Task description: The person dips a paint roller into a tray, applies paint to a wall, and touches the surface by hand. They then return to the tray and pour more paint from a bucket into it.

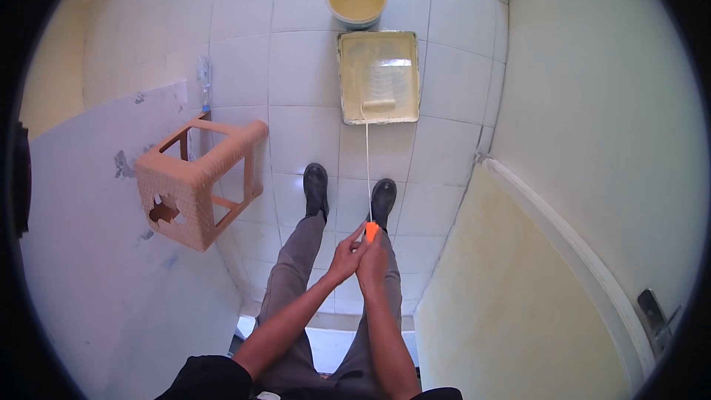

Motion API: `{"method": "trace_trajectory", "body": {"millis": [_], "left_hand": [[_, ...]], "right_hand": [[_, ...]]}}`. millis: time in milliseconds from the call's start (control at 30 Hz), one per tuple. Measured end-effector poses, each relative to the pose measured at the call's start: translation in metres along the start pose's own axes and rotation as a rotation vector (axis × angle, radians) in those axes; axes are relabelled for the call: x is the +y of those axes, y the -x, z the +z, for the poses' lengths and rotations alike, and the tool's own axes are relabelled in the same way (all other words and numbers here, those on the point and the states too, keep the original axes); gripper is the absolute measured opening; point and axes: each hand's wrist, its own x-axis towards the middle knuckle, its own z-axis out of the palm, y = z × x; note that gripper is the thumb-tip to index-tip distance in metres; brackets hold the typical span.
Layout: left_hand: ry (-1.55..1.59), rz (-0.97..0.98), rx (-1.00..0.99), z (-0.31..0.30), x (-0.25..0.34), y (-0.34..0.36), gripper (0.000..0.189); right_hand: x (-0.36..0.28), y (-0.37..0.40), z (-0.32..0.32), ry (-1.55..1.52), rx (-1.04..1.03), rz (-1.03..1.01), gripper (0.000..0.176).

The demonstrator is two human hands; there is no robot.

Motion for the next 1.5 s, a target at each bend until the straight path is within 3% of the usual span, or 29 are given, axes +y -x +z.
{"method": "trace_trajectory", "body": {"millis": [100, 233, 333, 433, 567, 600, 667, 767, 900, 1000, 1067, 1133, 1267, 1433, 1500], "left_hand": [[-0.052, 0.012, -0.009, 0.0, -0.003, -0.017, 0.062], [-0.087, 0.032, 0.006, -0.017, 0.043, -0.082, 0.058], [0.089, 0.118, 0.065, -0.019, 0.057, -0.108, 0.058], [-0.155, 0.1, 0.043, -0.021, 0.059, -0.08, 0.059], [-0.077, 0.017, -0.023, -0.005, -0.007, -0.023, 0.058], [0.054, -0.062, -0.046, 0.0, -0.003, -0.009, 0.059], [0.028, -0.088, -0.043, 0.001, 0.007, -0.006, 0.059], [-0.159, 0.01, -0.023, -0.007, 0.021, -0.055, 0.061], [0.044, 0.03, -0.134, -0.026, 0.093, -0.066, 0.065], [0.036, 0.008, -0.217, -0.04, 0.13, -0.03, 0.066], [0.066, 0.003, -0.263, -0.058, 0.115, 0.004, 0.066], [0.018, -0.075, -0.237, -0.085, 0.096, 0.036, 0.062], [0.046, -0.101, -0.145, -0.158, 0.064, 0.096, 0.05], [0.045, -0.111, -0.008, -0.246, 0.067, 0.153, 0.046], [0.021, -0.076, 0.072, -0.271, 0.07, 0.158, 0.046]], "right_hand": [[-0.001, -0.003, -0.004, 0.036, 0.017, 0.001, 0.046], [-0.037, -0.08, -0.002, 0.082, 0.092, -0.061, 0.039], [-0.056, -0.093, -0.003, 0.076, 0.138, -0.103, 0.035], [-0.047, -0.073, -0.007, 0.032, 0.102, -0.079, 0.041], [0.008, -0.01, 0.005, -0.059, 0.019, 0.031, 0.046], [0.009, -0.007, 0.004, -0.031, 0.021, 0.047, 0.046], [0.013, -0.004, 0.006, 0.024, 0.017, 0.083, 0.047], [-0.022, -0.043, -0.006, 0.031, 0.098, 0.003, 0.04], [-0.065, -0.075, -0.029, -0.05, 0.113, -0.062, 0.035], [-0.072, -0.033, -0.049, -0.139, 0.09, -0.146, 0.035], [-0.053, 0.006, -0.051, -0.174, 0.186, -0.246, 0.038], [-0.033, 0.055, -0.055, -0.192, 0.198, -0.151, 0.044], [0.012, 0.149, -0.069, -0.258, 0.184, -0.189, 0.05], [-0.001, 0.259, -0.128, -0.786, -0.205, 0.145, 0.039], [0.001, 0.278, -0.137, -0.868, -0.209, 0.126, 0.036]]}}
